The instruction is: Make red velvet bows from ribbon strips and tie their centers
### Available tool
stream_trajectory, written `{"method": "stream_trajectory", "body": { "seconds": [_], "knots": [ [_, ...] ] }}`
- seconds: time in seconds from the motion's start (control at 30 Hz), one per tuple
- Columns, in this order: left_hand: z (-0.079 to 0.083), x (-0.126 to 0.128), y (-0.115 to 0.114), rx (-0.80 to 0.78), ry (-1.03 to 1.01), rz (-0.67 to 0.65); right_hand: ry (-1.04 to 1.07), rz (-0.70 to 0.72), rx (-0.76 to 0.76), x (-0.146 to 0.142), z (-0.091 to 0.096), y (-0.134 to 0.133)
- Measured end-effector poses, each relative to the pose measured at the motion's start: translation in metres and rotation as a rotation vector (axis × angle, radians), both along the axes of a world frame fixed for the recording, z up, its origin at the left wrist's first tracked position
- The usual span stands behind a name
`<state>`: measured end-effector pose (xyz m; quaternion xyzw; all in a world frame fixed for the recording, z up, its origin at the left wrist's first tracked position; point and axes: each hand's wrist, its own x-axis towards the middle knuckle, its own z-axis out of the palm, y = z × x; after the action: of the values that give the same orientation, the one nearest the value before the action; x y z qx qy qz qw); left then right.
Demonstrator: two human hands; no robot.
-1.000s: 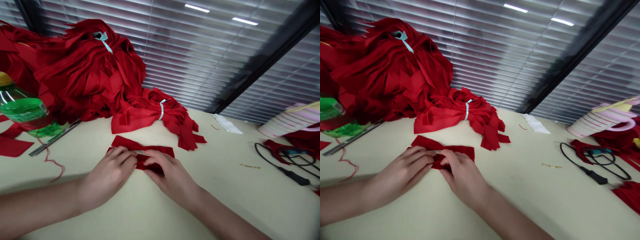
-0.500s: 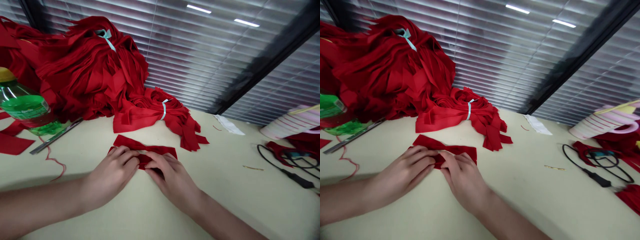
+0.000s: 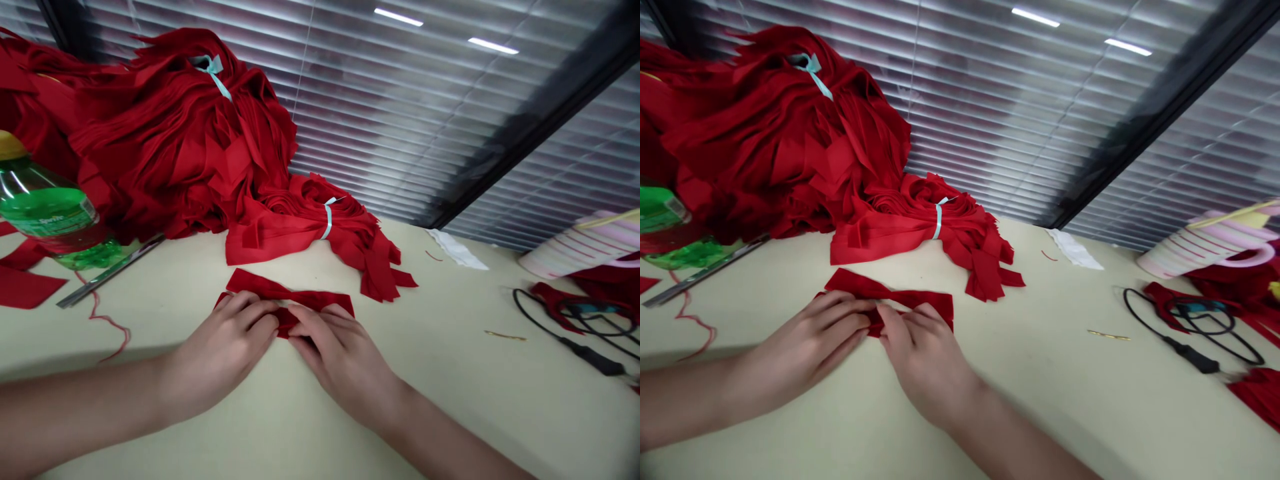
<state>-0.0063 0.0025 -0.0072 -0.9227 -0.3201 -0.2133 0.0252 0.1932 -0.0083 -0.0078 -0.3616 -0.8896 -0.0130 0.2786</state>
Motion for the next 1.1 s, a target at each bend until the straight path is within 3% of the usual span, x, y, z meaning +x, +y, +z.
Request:
{"method": "stream_trajectory", "body": {
  "seconds": [0.13,0.3,0.53,0.8,1.1],
  "knots": [
    [-0.0003,-0.0009,-0.0002,0.018,0.015,-0.007,-0.110,-0.002,0.064,-0.0003,-0.0009,-0.0015],
    [-0.0019,-0.0010,0.0004,0.024,0.008,-0.008,-0.052,-0.002,0.058,-0.0003,-0.0003,-0.0013],
    [-0.0001,-0.0010,-0.0004,0.009,0.034,-0.012,-0.128,-0.011,0.085,-0.0009,-0.0019,-0.0052],
    [-0.0010,-0.0016,-0.0006,-0.006,0.018,-0.004,0.070,-0.017,-0.050,-0.0006,0.0016,0.0008],
    [-0.0019,-0.0009,0.0004,0.008,0.021,0.000,-0.028,-0.011,0.073,-0.0020,0.0019,-0.0006]
  ]
}}
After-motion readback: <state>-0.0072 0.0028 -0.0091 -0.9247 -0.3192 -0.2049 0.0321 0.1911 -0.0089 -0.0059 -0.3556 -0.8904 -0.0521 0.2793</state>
